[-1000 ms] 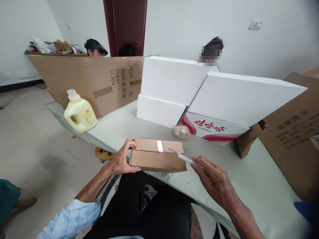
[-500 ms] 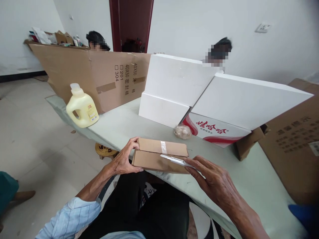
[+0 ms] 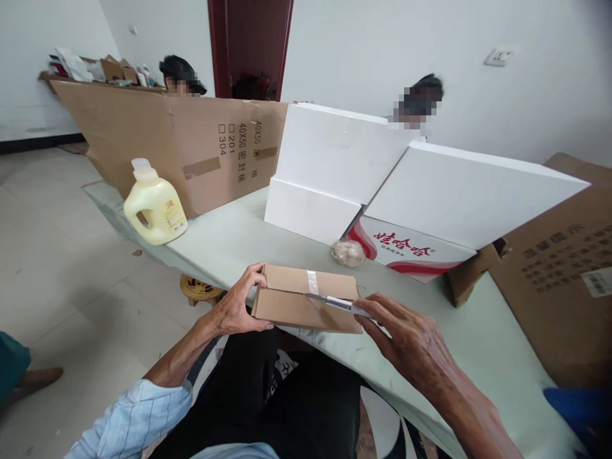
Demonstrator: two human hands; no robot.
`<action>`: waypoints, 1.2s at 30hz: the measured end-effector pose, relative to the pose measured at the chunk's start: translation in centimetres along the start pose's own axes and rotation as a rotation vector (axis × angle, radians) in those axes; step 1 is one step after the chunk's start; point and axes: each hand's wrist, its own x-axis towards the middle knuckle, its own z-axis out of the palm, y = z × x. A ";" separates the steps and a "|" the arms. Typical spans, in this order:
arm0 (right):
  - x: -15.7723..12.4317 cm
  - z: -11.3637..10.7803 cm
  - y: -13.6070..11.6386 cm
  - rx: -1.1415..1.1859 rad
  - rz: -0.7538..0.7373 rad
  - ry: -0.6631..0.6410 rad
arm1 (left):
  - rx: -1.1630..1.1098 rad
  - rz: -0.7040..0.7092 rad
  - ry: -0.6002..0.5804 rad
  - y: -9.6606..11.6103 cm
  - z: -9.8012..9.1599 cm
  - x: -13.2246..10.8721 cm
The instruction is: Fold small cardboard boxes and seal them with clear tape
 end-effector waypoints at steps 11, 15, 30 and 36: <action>0.4 0.2 0.0 -0.052 -0.077 0.023 | 0.001 -0.016 -0.010 0.1 -0.1 -0.1; 0.6 0.1 -0.2 -0.060 -0.082 0.044 | 0.006 -0.006 -0.014 0.1 -0.1 0.0; 2.4 -1.4 -0.6 -0.176 -0.104 -0.083 | 0.011 0.011 0.020 -0.3 0.1 -0.1; 1.1 -2.5 1.6 -0.140 -0.094 -0.105 | 0.010 -0.021 0.025 -0.1 0.0 -0.2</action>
